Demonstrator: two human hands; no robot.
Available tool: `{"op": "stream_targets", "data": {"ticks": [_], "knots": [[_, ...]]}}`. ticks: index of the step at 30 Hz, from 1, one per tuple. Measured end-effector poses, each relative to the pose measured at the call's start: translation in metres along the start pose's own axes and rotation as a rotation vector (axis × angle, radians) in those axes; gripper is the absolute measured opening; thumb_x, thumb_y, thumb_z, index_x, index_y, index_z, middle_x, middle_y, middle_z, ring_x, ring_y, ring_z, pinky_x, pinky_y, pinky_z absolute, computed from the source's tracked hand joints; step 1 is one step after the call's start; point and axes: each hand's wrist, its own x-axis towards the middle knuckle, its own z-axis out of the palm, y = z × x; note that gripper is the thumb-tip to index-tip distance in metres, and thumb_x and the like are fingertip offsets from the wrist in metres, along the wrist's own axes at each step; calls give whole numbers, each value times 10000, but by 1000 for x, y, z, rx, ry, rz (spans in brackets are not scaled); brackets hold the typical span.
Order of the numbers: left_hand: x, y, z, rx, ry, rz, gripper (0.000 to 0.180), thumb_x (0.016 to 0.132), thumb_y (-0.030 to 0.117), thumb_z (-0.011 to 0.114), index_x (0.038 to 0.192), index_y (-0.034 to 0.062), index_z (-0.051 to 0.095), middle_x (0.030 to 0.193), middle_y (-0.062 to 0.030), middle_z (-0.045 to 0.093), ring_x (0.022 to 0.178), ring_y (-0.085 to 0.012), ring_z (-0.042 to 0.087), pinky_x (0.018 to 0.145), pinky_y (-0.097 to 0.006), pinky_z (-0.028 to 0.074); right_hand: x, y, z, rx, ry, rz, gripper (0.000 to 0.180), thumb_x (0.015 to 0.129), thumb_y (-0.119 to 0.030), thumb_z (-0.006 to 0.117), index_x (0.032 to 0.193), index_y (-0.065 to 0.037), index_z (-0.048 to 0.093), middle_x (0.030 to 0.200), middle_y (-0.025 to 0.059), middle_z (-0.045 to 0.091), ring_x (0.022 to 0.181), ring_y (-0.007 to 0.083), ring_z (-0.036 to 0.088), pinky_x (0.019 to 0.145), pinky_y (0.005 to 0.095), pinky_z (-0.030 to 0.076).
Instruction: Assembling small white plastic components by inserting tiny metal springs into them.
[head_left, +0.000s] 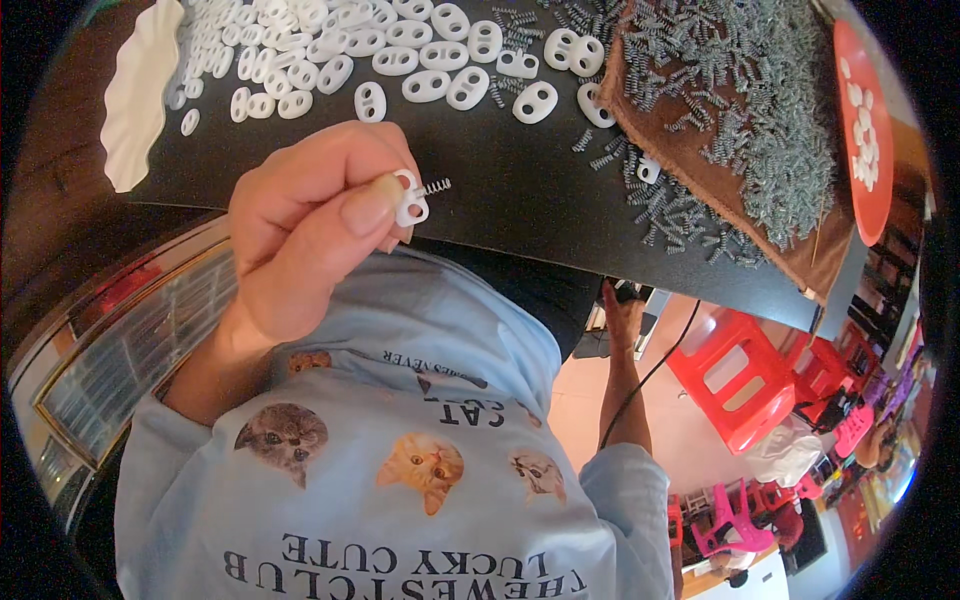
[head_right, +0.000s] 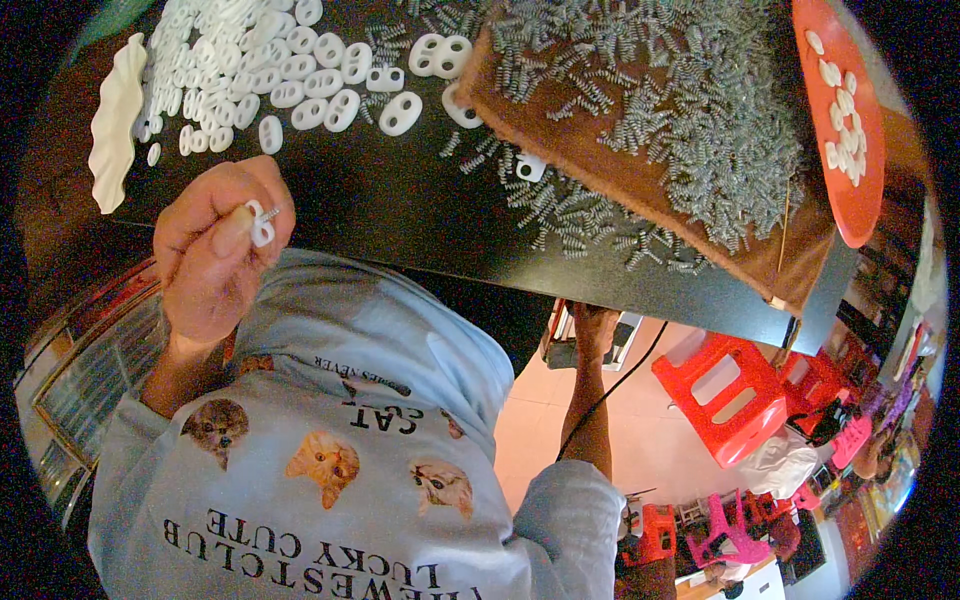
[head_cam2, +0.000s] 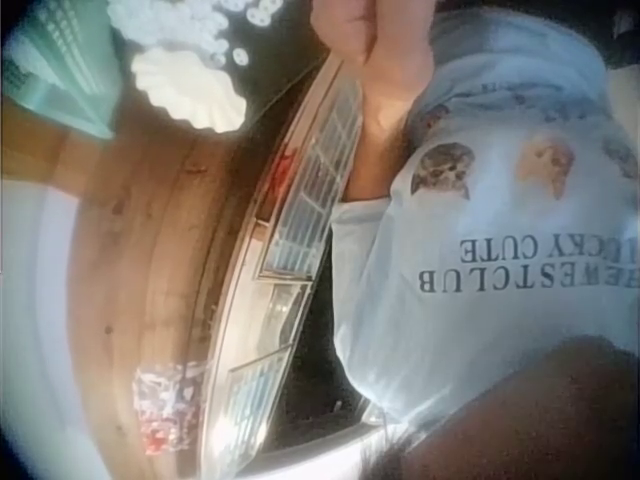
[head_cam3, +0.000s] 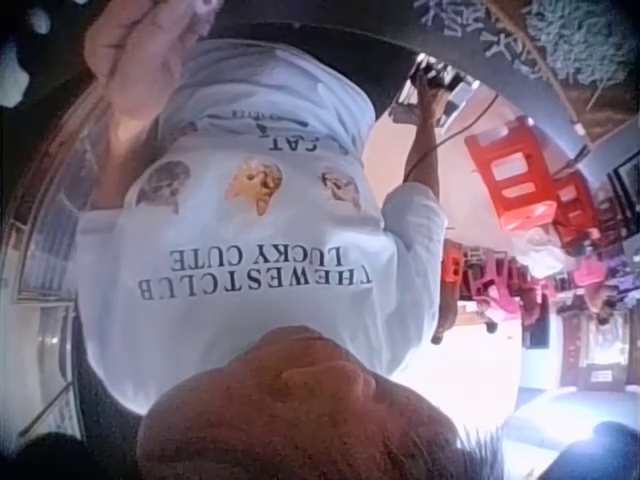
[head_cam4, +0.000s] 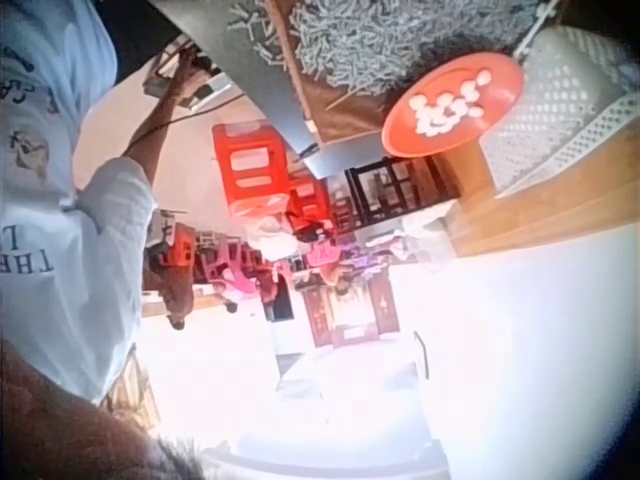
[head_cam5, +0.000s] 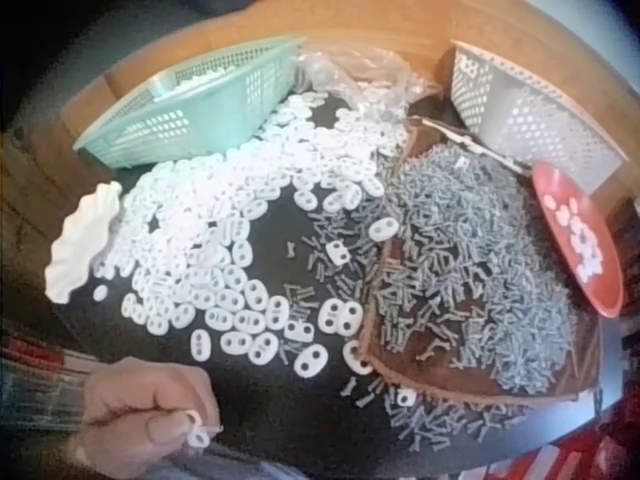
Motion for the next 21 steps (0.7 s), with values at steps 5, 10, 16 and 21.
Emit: {"op": "stream_targets", "data": {"ticks": [5, 10, 16, 21], "knots": [[-3, 3, 0, -7, 35, -37, 188, 883, 98, 479, 761, -32, 537, 681, -68, 506, 589, -102, 451, 542, -229, 359, -4, -25, -16, 28, -97, 63, 774, 672, -582, 695, 1002, 108, 584, 986, 317, 605, 986, 446, 577, 830, 462, 457], [-1, 0, 0, -7, 25, -26, 181, 879, 96, 485, 770, -36, 541, 677, -66, 508, 589, -100, 456, 545, -230, 362, -3, -25, -18, -51, -136, 197, 844, 666, -608, 681, 998, 157, 550, 1044, 331, 580, 1035, 447, 554, 871, 458, 447], [-2, -3, 6, 56, 76, -9, 246, 889, 226, 493, 761, 16, 498, 650, -70, 449, 537, -103, 355, 467, -239, 257, 2, -20, -12, -68, -67, 236, 799, 661, -618, 678, 975, 113, 602, 1027, 315, 596, 1001, 426, 584, 850, 452, 459], [-1, -2, 2, 33, 43, -10, 218, 886, 169, 488, 763, -9, 517, 658, -65, 473, 559, -100, 398, 504, -232, 305, 10, -3, -1, -24, -76, 221, 688, 678, -592, 672, 893, 61, 661, 904, 273, 639, 898, 398, 628, 773, 440, 481]]}}
